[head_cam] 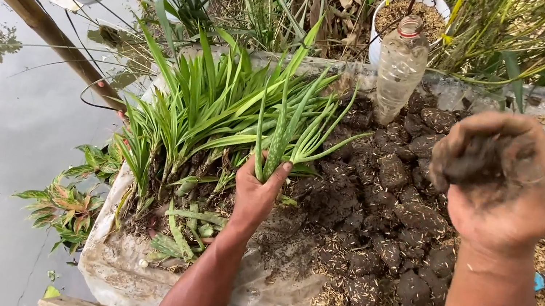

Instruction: The person attaches a green leafy plant to a dark rock by hand, pressing the base of the plant against the rock surface. The person then places the attached unit onto a table covered with rice husks and other rocks. The person repeats this process with another plant and rock.

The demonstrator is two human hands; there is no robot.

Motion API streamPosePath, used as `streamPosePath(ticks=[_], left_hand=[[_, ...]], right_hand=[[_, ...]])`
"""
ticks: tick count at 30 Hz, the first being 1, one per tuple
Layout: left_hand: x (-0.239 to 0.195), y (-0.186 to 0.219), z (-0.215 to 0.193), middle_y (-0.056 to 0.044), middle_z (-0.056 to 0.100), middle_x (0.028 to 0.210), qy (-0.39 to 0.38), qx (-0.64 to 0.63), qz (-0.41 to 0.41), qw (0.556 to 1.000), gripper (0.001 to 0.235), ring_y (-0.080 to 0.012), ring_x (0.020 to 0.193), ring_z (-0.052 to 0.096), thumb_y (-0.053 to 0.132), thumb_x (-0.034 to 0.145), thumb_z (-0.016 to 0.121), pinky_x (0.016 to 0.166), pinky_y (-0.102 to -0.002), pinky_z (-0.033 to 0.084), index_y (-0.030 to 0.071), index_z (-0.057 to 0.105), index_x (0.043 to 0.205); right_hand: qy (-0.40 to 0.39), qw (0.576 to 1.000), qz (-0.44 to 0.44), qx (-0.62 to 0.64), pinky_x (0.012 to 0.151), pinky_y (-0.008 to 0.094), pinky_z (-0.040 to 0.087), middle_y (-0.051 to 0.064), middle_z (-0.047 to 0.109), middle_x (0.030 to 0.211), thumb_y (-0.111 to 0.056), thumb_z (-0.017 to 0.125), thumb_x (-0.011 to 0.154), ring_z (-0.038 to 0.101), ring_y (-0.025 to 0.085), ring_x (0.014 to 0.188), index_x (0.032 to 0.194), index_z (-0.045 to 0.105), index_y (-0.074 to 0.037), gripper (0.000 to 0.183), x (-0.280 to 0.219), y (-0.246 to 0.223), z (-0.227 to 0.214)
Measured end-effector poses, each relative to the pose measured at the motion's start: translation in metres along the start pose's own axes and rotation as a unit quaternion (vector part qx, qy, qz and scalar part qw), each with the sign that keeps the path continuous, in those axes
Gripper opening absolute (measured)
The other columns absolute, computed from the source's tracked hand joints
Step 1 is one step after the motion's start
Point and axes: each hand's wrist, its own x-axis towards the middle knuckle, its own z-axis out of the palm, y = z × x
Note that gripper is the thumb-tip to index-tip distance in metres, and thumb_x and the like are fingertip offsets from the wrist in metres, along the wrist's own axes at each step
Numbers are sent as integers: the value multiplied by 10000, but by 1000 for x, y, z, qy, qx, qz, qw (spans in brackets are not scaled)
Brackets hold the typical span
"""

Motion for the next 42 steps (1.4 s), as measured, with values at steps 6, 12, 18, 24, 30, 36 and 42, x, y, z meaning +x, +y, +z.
streamPosePath(ticks=[6,12,18,24,30,36,42], left_hand=[[0,0,0,-47,701,1005,5,30,-17,999,154,-192,926,668,272,1034,779,902,-397,592,151,687,1059],[-1,-3,0,-63,755,1046,-1,28,28,999,153,-212,979,735,277,1036,778,942,-433,637,146,711,1076],[-2,-3,-1,-44,706,999,1,40,-8,999,207,-199,930,685,335,1026,773,905,-423,616,151,688,1063],[-3,-6,1,-35,703,983,-6,25,9,1000,168,-179,902,674,300,1038,768,881,-396,610,159,678,1022],[-1,1,2,-63,742,1047,-6,23,0,1000,223,-208,980,716,341,1023,774,939,-426,628,137,703,1082],[-3,1,3,-58,746,1060,-6,20,15,1000,187,-201,993,721,291,1033,771,956,-418,639,131,714,1111],[-3,-9,0,-47,716,1016,6,41,-11,999,200,-192,955,695,326,1017,786,905,-411,638,151,692,1043]], right_hand=[[56,990,126,-43,576,240,717,171,805,1128,-258,859,987,828,207,875,1525,633,-46,621,2,-18,4],[107,983,147,-10,716,516,770,56,757,986,-149,826,1005,804,359,1055,1078,750,-141,106,-1,-2,-6],[101,984,134,-64,521,274,695,173,820,1142,-66,782,1011,821,229,838,1155,737,-107,156,-1,-15,7],[106,989,68,-77,664,287,710,123,790,1113,-188,808,1054,811,157,847,1187,751,-111,163,-22,3,-16],[124,973,162,-111,964,463,745,201,711,1314,62,533,1088,766,371,1288,1449,599,36,369,0,-32,22],[75,985,147,-52,674,255,741,60,781,1073,-117,793,1030,785,136,865,1141,790,-92,113,-10,-12,-2],[99,980,172,-28,579,316,669,140,809,1206,-164,797,1012,789,221,905,1086,775,-136,82,-2,-13,9]])
